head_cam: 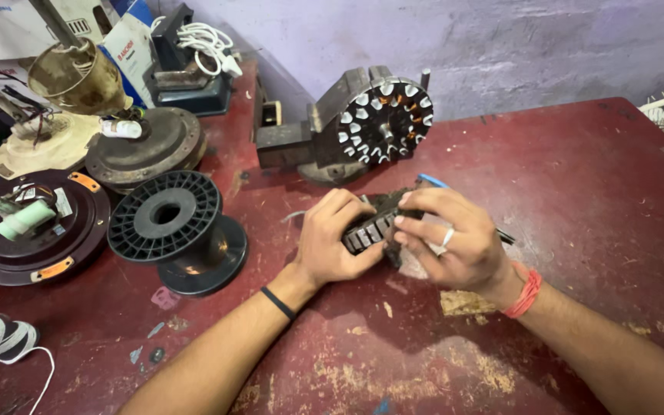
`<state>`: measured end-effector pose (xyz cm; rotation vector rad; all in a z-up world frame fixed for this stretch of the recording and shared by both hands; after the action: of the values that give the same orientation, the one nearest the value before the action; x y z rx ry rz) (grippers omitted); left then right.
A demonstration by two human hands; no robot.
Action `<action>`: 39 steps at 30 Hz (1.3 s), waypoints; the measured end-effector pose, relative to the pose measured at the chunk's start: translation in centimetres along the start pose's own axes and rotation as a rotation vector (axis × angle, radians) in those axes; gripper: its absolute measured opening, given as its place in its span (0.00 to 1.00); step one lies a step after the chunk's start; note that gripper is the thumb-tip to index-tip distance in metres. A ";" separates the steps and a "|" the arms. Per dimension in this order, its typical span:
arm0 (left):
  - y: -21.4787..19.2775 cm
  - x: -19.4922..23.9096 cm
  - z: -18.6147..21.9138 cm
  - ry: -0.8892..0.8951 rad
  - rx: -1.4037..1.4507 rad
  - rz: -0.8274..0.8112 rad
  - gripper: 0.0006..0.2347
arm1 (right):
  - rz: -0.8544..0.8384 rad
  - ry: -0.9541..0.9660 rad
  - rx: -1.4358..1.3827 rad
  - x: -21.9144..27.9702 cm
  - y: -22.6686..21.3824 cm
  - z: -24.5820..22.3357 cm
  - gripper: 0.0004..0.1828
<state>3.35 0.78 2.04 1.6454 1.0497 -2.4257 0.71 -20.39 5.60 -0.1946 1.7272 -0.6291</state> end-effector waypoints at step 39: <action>-0.3 0.2 0.3 0.004 0.002 -0.015 0.18 | 0.142 0.326 -0.075 1.6 1.5 0.2 0.10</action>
<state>2.89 0.96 2.09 1.6497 1.0643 -2.4338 0.82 -19.90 3.41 -0.0203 2.0598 -0.5115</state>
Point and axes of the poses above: each hand's wrist, its own x-axis away from the middle knuckle, its own y-axis out of the palm, z = x × y, the point moved 2 cm from there along -x, towards the middle knuckle, and after that the axes turned 11 degrees about -x, right-handed, at the moved point
